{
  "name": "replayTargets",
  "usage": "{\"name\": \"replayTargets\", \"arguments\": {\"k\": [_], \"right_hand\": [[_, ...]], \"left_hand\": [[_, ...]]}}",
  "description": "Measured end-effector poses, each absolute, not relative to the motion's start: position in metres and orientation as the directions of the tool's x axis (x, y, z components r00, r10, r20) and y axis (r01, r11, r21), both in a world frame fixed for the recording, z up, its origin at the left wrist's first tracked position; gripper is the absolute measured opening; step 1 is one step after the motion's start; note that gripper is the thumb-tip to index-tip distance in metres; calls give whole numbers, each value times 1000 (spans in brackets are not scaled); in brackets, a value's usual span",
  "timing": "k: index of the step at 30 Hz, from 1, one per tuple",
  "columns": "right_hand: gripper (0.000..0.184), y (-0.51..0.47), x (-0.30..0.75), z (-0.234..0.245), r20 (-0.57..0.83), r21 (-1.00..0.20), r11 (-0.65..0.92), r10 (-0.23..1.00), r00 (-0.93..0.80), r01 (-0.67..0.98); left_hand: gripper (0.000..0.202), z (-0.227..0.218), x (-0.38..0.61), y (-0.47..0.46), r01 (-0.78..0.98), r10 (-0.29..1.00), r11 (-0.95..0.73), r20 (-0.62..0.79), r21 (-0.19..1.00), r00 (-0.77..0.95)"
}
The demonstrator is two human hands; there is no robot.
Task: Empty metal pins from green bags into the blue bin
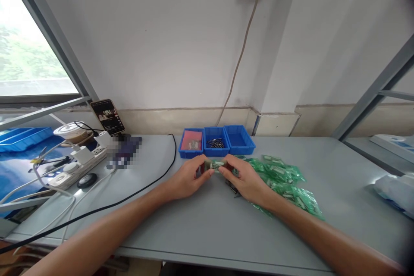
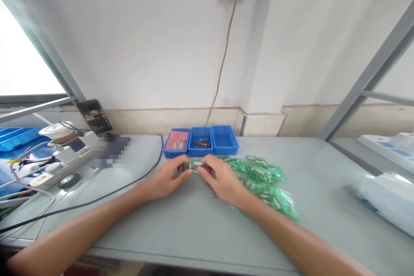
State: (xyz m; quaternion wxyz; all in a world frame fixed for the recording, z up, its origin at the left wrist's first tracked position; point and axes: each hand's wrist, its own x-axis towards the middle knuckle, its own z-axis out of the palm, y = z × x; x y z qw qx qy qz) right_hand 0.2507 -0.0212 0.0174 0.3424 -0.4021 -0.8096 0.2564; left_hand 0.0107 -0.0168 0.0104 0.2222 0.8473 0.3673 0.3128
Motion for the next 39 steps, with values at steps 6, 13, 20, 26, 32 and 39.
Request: {"name": "replayTargets", "arguments": {"k": [6,13,20,26,32,39], "right_hand": [[26,-24,249,17,348,-709,522,843,-409,473],[24,-25,247,19,355,-701,518,849,-391,489],[21,-25,246,20,336,-708,509,852,-401,489],[20,-24,245,20,318,-732,501,851,-418,461],[8,-25,246,17,306,-727,517,833,-460,453],[5,-27,247,16,290,-727,505,840,-459,465]], "left_hand": [[31,18,12,-20,443,777,-599,349,667,524],[27,19,14,-19,414,768,-608,369,678,523],[24,15,13,-15,408,763,-617,386,673,518],[22,14,12,-14,404,777,-593,363,697,514],[18,13,13,-15,414,770,-599,352,685,531],[23,12,16,-18,391,802,-532,298,751,518]]}}
